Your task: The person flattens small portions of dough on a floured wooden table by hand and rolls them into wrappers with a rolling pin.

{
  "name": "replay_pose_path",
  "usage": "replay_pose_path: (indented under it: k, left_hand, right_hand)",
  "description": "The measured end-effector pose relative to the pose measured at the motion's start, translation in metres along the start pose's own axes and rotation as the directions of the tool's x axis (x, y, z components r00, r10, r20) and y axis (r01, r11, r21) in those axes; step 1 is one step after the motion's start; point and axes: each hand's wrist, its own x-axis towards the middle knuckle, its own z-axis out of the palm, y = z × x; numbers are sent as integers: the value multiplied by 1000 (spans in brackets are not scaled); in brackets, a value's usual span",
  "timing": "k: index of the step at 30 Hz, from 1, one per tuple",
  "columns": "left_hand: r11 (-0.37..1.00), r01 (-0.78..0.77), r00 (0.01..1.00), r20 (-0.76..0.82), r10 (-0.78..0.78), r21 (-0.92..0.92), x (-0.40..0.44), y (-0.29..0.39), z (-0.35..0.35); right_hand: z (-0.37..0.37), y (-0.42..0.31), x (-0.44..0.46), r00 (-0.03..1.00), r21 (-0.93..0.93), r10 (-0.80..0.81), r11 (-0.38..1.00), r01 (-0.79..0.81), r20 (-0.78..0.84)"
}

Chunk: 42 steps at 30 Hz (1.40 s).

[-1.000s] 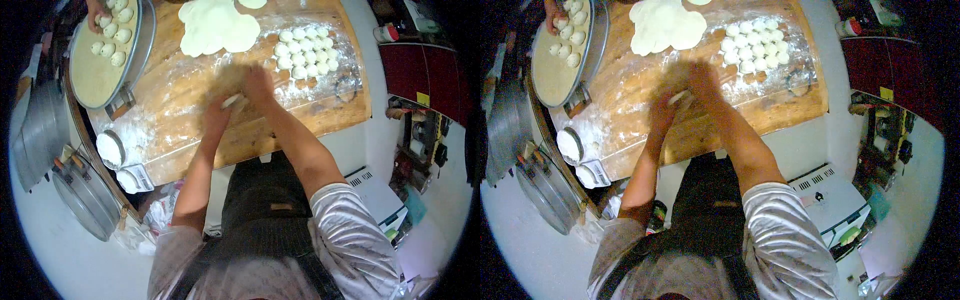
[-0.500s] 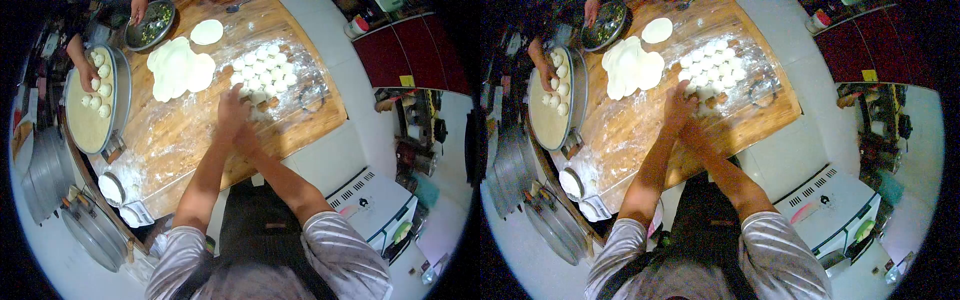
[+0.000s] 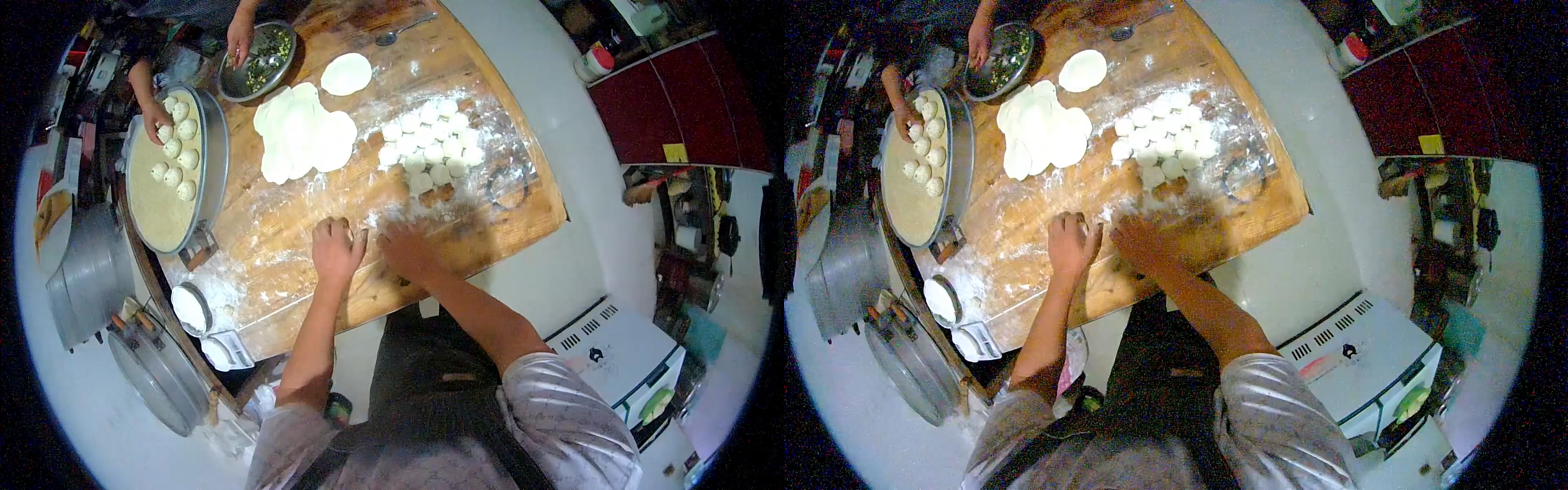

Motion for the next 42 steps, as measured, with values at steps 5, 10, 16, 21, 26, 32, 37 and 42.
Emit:
replay_pose_path:
  k: [5, 10, 16, 21, 26, 32, 37, 42]
  left_hand:
    - [969, -65, 994, 103, 41, 240, 36, -9, 46]
    - [980, -75, 994, 86, 60, 187, 53, -16, 31]
    - [946, 209, 977, 103, -188, -247, 11, -32, 49]
    - [969, 35, 999, 3, -35, -245, -17, -21, 79]
    - [967, 17, 978, 206, 37, -254, 6, -30, 37]
    - [983, 50, 954, 299, 5, -176, -19, -55, 60]
    - [938, 114, 965, 263, -26, -328, -18, -45, 11]
    - [794, 287, 956, 210, -203, -536, -31, -76, 60]
  right_hand:
    - [6, -1, 4, 999, -13, 13, 1000, -12, 52]
    - [25, -5, -1, 1000, -64, 8, 998, -7, 15]
    - [-5, 3, -17, 996, 87, 43, 996, -37, -78]
    - [-8, 10, 49, 977, 24, 184, 983, -183, -103]
    - [-35, -16, 92, 886, 339, 463, 835, -433, -10]
    - [-1, 17, 18, 980, 102, 1, 995, 20, -197]
    - [-3, -16, 109, 970, 9, 115, 993, -116, -213]
    - [-5, -10, 42, 953, -26, -77, 997, 73, -294]
